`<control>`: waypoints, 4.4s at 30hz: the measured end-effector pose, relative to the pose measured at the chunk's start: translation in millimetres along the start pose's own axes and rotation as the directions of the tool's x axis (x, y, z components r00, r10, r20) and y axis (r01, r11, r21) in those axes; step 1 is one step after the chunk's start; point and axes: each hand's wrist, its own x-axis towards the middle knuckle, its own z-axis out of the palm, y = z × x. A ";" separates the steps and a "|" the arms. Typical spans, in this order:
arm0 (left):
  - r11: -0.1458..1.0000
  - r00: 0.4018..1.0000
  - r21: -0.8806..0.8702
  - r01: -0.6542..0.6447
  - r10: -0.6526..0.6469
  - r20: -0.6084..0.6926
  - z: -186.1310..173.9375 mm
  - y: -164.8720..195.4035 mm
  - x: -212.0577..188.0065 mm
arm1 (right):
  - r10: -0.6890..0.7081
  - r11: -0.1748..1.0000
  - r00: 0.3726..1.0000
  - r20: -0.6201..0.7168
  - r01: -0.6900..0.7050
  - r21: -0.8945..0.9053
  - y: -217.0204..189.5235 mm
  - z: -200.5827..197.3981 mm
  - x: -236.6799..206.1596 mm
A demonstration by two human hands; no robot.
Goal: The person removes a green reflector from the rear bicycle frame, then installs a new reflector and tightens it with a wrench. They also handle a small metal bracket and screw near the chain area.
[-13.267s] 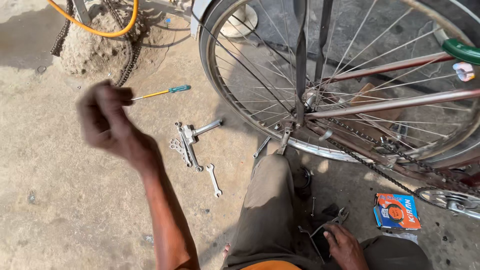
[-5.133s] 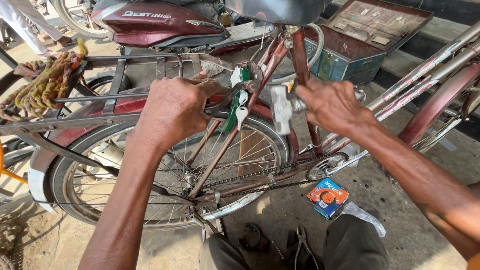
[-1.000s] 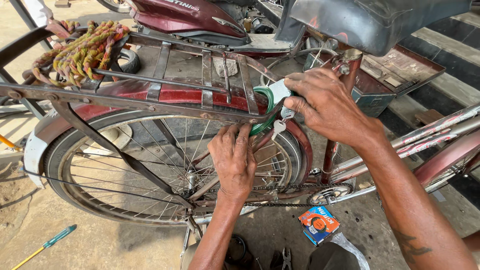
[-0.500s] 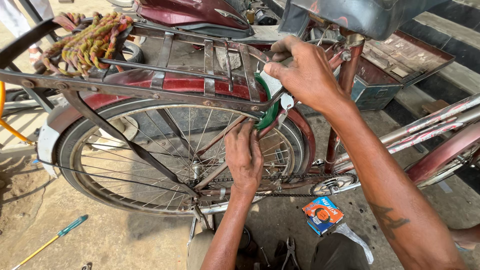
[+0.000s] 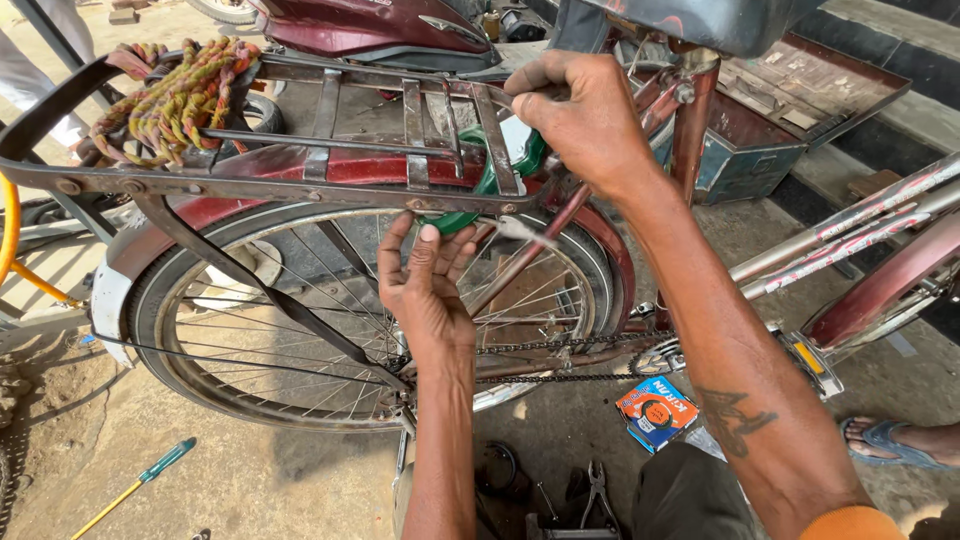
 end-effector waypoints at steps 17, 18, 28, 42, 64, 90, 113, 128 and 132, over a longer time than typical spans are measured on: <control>0.972 0.987 0.192 -0.137 0.150 -0.053 40.3 29.9 -27.6 | 0.163 0.965 0.932 0.325 -0.081 -0.251 -20.8 -27.0 -9.6; 0.971 0.987 0.204 -0.123 0.142 -0.081 41.9 33.0 -24.9 | 0.101 0.985 0.940 0.325 -0.047 -0.168 -21.1 -28.3 -12.5; 0.924 0.949 0.317 -0.215 0.273 -0.154 48.8 40.4 -9.5 | 0.227 0.972 0.892 0.390 -0.184 -0.145 -14.2 -29.9 -14.1; 0.943 0.991 0.305 -0.133 0.129 0.034 25.6 40.7 -8.2 | 0.564 0.539 0.798 -0.214 -0.159 0.827 -41.7 41.6 -134.7; -0.586 0.255 0.375 -0.718 0.279 0.926 79.8 96.8 33.7 | 0.586 0.161 0.807 -0.071 -0.030 0.987 -24.2 45.0 -124.0; -0.637 0.228 0.469 -0.612 0.425 0.876 49.7 86.9 58.6 | 0.779 0.237 0.621 0.088 -0.422 0.875 33.5 -5.8 -410.5; -0.209 0.405 0.433 -0.877 0.166 0.899 69.7 -53.6 -81.4 | 0.799 0.596 0.599 0.041 -0.800 0.076 156.3 20.5 -425.2; -0.180 0.528 0.501 -0.847 -0.402 0.748 179.3 -23.5 -27.2 | 0.500 0.331 0.862 -0.079 -0.107 0.937 71.0 -53.0 -139.0; -0.008 0.589 0.640 -0.769 -0.400 0.703 189.0 -39.3 -16.8 | 0.469 0.305 0.865 -0.182 0.035 0.952 80.0 -48.6 -143.9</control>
